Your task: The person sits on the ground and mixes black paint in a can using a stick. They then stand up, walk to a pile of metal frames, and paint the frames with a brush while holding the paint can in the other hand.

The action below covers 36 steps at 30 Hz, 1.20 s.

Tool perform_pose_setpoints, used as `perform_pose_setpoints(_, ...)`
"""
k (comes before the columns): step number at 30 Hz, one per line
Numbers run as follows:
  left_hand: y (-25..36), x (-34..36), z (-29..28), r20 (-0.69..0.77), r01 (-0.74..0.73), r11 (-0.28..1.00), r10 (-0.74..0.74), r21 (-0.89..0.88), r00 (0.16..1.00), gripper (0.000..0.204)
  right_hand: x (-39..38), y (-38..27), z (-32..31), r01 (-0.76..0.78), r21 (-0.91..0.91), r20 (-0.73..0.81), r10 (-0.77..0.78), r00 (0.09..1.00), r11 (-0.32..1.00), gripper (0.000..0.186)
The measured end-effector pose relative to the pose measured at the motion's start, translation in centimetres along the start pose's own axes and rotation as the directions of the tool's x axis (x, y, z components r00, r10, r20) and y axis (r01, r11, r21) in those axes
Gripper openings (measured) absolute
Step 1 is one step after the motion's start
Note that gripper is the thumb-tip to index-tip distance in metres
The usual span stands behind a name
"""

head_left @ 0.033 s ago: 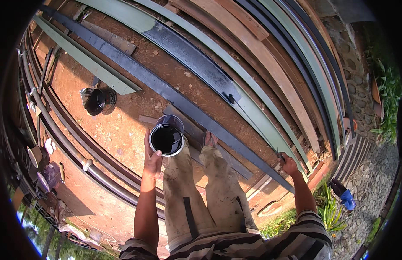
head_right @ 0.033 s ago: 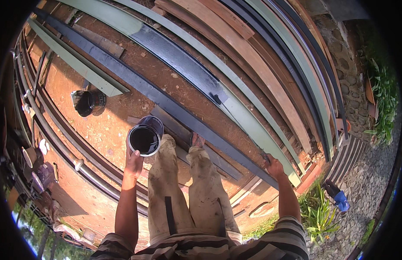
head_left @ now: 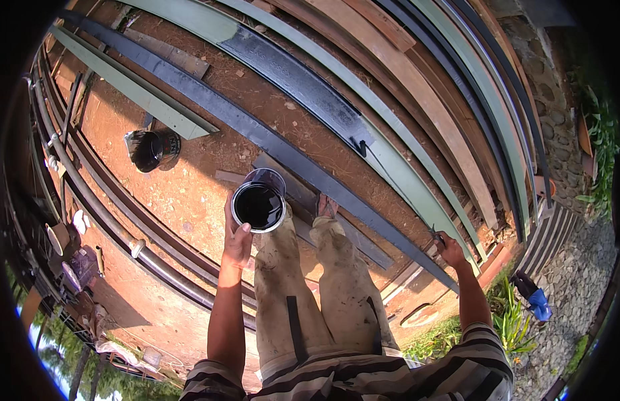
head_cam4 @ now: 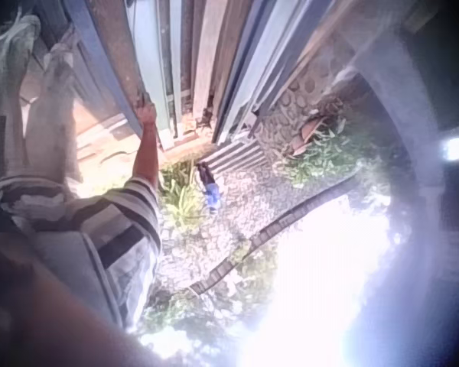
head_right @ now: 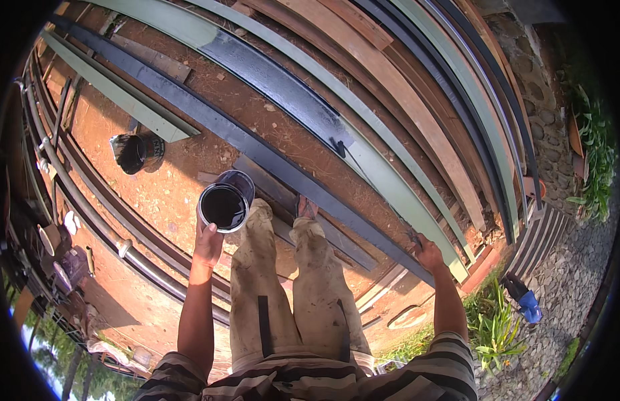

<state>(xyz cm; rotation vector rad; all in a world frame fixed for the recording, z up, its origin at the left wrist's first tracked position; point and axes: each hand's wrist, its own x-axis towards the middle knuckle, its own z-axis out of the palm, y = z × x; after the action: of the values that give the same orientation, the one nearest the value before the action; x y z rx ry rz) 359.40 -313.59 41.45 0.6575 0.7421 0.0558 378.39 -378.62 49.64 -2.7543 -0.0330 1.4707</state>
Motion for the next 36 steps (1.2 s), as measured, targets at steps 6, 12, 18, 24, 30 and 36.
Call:
perform_pose_setpoints(6,-3.8,-1.3,7.0,-0.026,0.071,0.997,-0.07,0.036,0.997,0.089,-4.9,4.5,0.3,-0.199,0.546,0.192,0.11,0.975,0.814,0.03)
perform_pose_setpoints(12,-9.1,-2.5,11.8,-0.057,0.096,0.995,-0.094,0.031,0.994,0.081,-8.6,8.5,5.6,-0.185,0.695,0.134,0.128,0.983,0.694,0.048)
perform_pose_setpoints(18,-11.7,-3.2,14.2,0.011,0.144,0.988,-0.145,0.06,0.989,0.076,-6.9,10.9,5.7,-0.249,0.789,0.258,0.064,0.964,0.561,0.044)
perform_pose_setpoints(24,-11.7,-3.1,15.7,0.048,0.182,0.977,-0.188,0.112,0.981,0.088,-2.1,14.6,3.7,0.057,0.205,-0.032,-0.052,0.998,0.977,0.047)
perform_pose_setpoints(30,-11.5,-2.8,15.2,0.035,0.219,0.961,-0.228,0.168,0.973,0.102,6.6,7.2,-0.8,0.256,-0.288,-0.099,-0.295,0.951,0.923,0.049)
perform_pose_setpoints(36,-10.6,-2.3,15.2,0.011,0.202,0.96,-0.208,0.195,0.978,0.113,11.1,-3.0,-4.3,0.096,-0.099,0.184,-0.077,0.98,0.99,0.061)
